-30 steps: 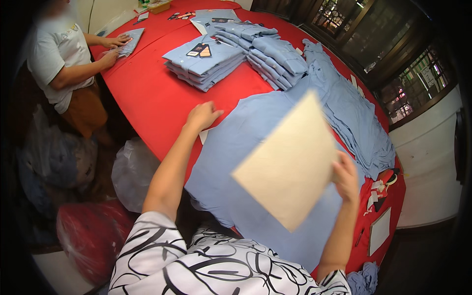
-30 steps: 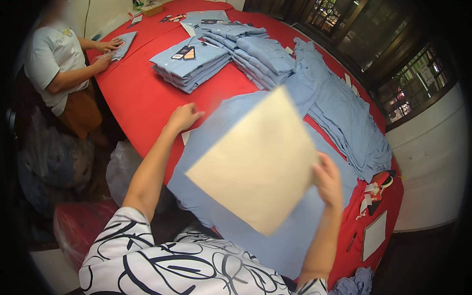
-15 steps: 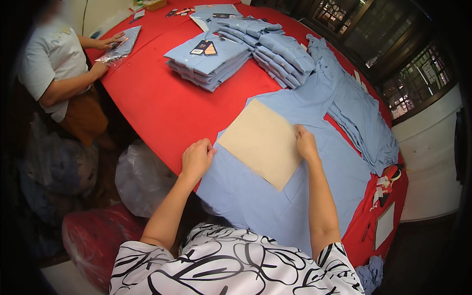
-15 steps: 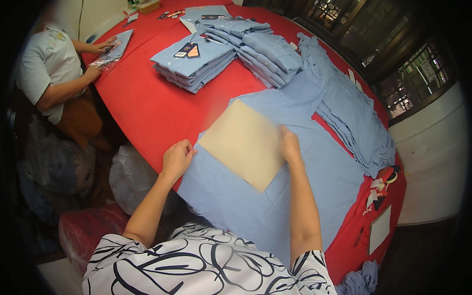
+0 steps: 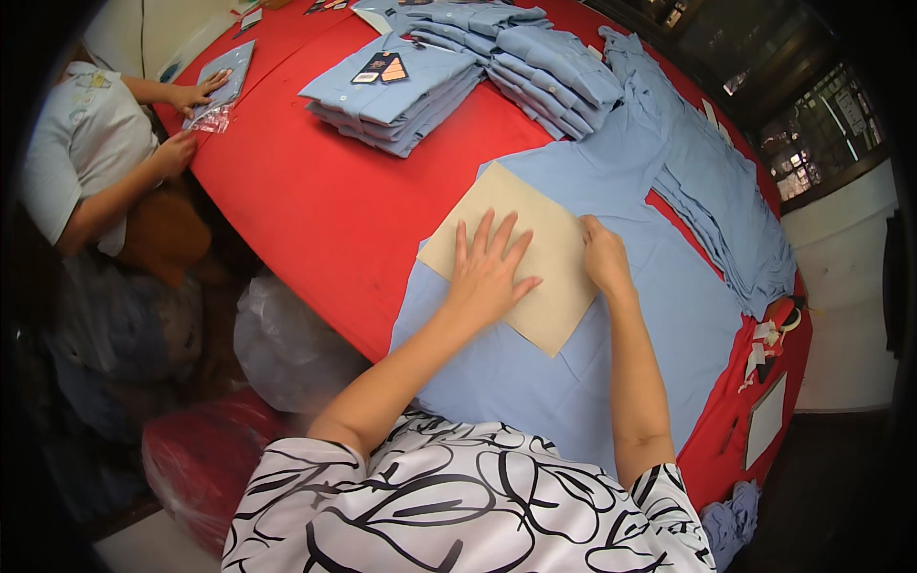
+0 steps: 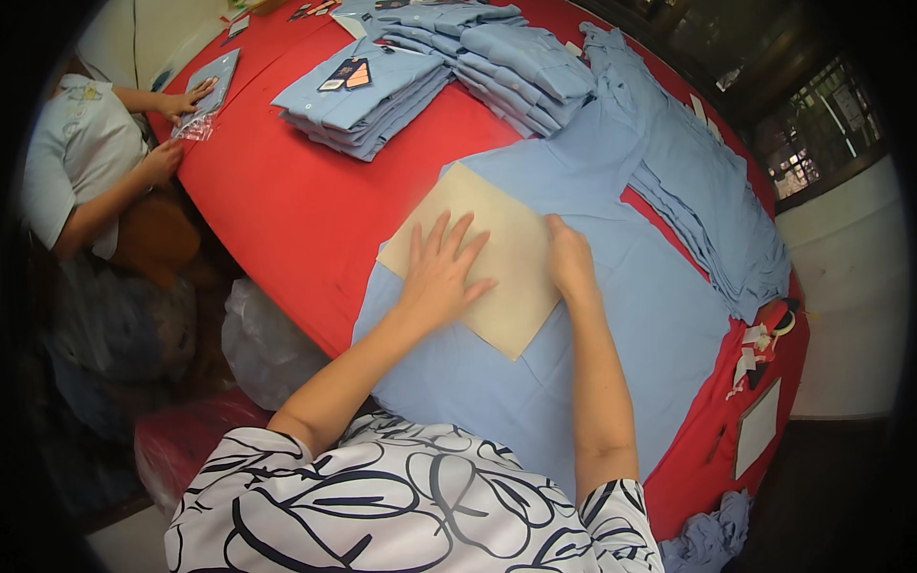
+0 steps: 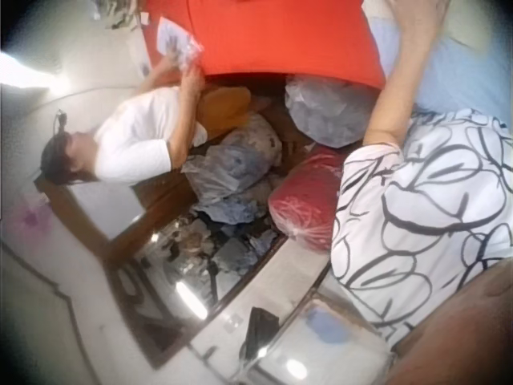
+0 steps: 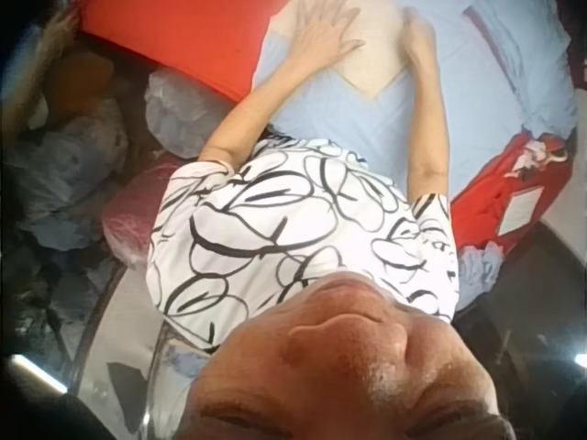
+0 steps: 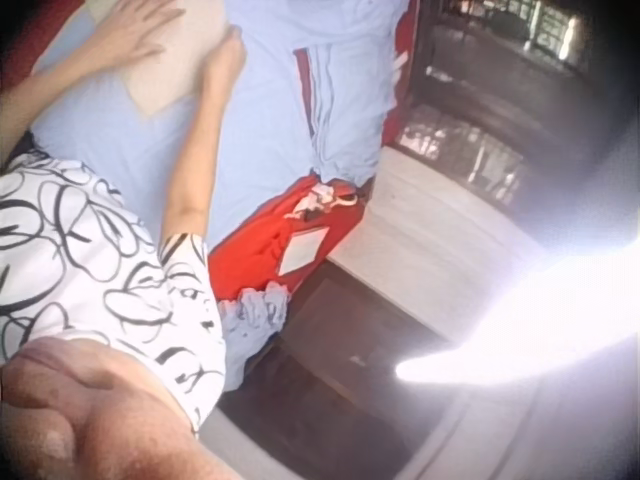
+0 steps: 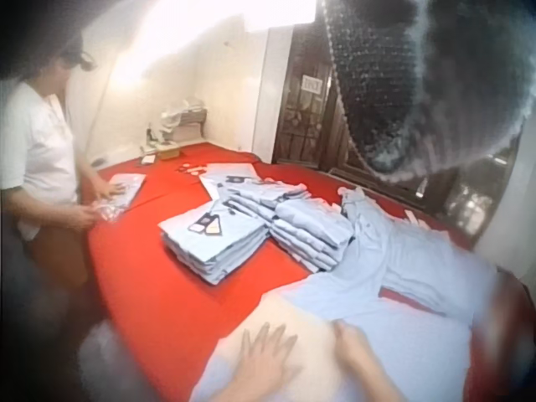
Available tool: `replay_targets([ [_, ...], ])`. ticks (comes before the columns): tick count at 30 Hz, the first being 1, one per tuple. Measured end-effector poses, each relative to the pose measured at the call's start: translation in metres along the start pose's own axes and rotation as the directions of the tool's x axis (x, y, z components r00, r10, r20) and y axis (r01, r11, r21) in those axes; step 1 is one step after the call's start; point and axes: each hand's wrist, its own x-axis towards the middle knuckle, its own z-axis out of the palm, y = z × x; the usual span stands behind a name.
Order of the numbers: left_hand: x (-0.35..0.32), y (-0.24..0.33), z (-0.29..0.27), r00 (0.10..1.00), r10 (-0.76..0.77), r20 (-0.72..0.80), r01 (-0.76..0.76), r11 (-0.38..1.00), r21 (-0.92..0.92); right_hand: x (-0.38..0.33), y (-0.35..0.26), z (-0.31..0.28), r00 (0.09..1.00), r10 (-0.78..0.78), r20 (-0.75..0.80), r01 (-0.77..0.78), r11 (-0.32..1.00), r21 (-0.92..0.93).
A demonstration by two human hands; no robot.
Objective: The person folds blue polo shirts over a cardboard guide on a red table and stacks them.
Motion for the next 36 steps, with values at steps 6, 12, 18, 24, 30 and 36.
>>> replay_targets([
  [6, 0.028, -0.024, 0.023, 0.973, -0.145, 0.180, 0.123, 0.984, 0.129, 0.002, -0.011, -0.010, 0.996, 0.059, 0.063, -0.059, 0.998, 0.001],
  [12, 0.027, -0.021, 0.027, 0.968, -0.178, 0.178, 0.164, 0.982, 0.094, 0.018, 0.003, -0.014, 0.986, 0.072, 0.148, -0.054, 0.991, -0.126],
  [18, 0.030, -0.013, 0.026, 0.968, -0.191, 0.164, 0.170, 0.977, 0.132, 0.119, 0.075, -0.017, 0.798, 0.089, -0.596, -0.269, 0.938, -0.220],
  [24, 0.031, -0.019, 0.030, 0.974, -0.129, 0.185, 0.112, 0.989, 0.102, 0.164, 0.100, -0.043, 0.837, 0.339, -0.430, -0.274, 0.939, 0.206],
  [30, 0.027, -0.022, 0.027, 0.979, -0.129, 0.158, 0.115, 0.989, 0.091, 0.147, 0.078, -0.067, 0.809, 0.219, -0.545, -0.066, 0.956, 0.286],
  [36, 0.028, -0.024, 0.028, 0.981, -0.110, 0.160, 0.102, 0.993, 0.056, 0.160, 0.130, -0.049, 0.810, 0.564, -0.161, -0.211, 0.536, 0.817],
])
